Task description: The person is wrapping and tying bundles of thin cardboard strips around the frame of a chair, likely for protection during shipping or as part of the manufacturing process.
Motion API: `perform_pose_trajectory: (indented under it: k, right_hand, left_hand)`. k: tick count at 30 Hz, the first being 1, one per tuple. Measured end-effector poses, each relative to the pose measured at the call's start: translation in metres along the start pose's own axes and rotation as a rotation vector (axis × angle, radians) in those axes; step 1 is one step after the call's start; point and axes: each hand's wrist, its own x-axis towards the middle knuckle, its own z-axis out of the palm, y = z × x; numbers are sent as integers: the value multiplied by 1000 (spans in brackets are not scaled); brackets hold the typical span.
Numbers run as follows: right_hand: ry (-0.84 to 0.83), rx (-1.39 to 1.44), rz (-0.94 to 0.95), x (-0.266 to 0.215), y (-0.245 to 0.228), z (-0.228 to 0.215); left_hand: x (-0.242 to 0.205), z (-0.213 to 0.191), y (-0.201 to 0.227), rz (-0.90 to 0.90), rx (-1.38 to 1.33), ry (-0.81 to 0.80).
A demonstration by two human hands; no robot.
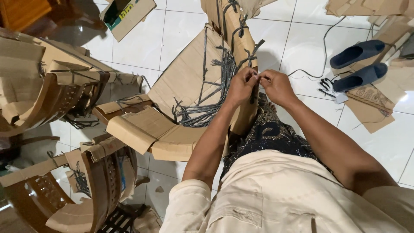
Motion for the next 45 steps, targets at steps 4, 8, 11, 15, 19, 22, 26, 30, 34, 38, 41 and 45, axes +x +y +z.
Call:
perform_pose_trajectory:
  k: [4, 8, 11, 15, 19, 22, 26, 30, 34, 38, 41, 45]
  right_hand:
    - [36, 79, 86, 6, 15, -4]
    - [26, 133, 96, 2, 3, -2]
    - [-58, 267, 106, -2, -4, -1]
    - [-80, 328, 147, 2, 1, 6]
    - [-22, 305, 138, 8, 10, 13]
    - [27, 323, 206, 11, 30, 16]
    - [66, 317, 201, 10, 37, 14]
    - [151, 480, 355, 11, 40, 14]
    - [208, 559, 396, 3, 30, 4]
    - [227, 505, 323, -7, 16, -2]
    - [228, 316, 149, -13, -12, -4]
    - [201, 197, -48, -7, -27, -3]
  left_hand:
    - [6, -2, -6, 5, 41, 4]
    - [12, 3, -30, -28, 3, 2]
    - [10, 2, -19, -15, -42, 6]
    - [13, 0, -23, -24, -75, 18]
    - [2, -5, 2, -72, -165, 64]
    - [5, -11, -22, -142, -324, 110]
    - [-1, -15, -34, -185, -421, 165]
    - [-3, -15, -22, -184, -434, 170]
    - [6, -5, -32, -132, -384, 122]
    - [7, -1, -23, -117, -327, 117]
    - [6, -1, -20, -95, -242, 127]
    - [4, -3, -19, -190, -361, 216]
